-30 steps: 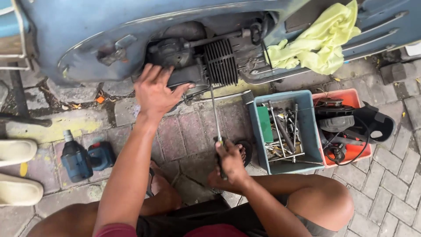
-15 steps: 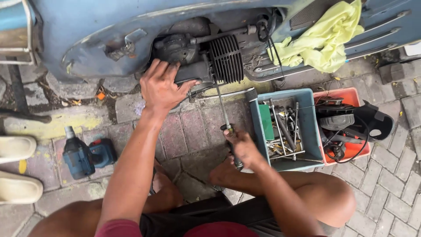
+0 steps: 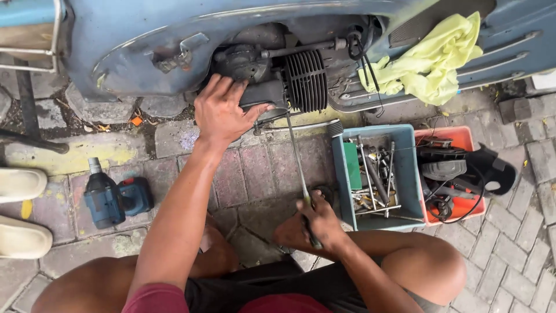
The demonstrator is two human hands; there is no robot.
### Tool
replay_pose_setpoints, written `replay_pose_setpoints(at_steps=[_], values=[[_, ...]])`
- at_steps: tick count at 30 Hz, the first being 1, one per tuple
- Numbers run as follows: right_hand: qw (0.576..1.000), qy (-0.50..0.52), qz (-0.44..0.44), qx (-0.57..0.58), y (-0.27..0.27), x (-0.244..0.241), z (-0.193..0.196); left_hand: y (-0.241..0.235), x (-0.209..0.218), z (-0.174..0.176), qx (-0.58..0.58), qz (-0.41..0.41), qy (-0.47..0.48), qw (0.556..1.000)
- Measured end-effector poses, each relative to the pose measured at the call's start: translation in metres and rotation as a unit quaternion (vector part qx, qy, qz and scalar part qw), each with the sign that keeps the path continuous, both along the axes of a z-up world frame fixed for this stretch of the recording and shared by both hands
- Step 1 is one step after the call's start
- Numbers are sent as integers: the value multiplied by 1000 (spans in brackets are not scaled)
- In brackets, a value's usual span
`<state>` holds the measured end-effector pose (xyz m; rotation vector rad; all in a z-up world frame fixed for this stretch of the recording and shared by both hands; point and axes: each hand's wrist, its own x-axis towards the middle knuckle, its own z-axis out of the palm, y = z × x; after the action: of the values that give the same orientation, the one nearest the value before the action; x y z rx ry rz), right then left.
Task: A person is performing maintenance on a vintage scooter engine, using a screwdriver to adjust or remove components while sitting on the ground.
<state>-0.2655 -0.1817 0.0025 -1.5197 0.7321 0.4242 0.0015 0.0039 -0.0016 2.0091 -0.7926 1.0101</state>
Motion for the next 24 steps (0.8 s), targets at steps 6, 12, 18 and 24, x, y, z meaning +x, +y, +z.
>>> replay_pose_setpoints(at_steps=[6, 12, 18, 24], values=[[999, -29, -24, 9, 0, -39, 15, -2, 1, -11, 83, 106, -5, 991], [992, -91, -61, 57, 3, 0, -1, 2, -5, 13, -1, -10, 23, 1000], [992, -86, -80, 43, 32, 44, -6, 1, -8, 12, -3, -14, 39, 999], [991, -112, -71, 35, 29, 42, -31, -2, -6, 16, 13, 18, 24, 999]])
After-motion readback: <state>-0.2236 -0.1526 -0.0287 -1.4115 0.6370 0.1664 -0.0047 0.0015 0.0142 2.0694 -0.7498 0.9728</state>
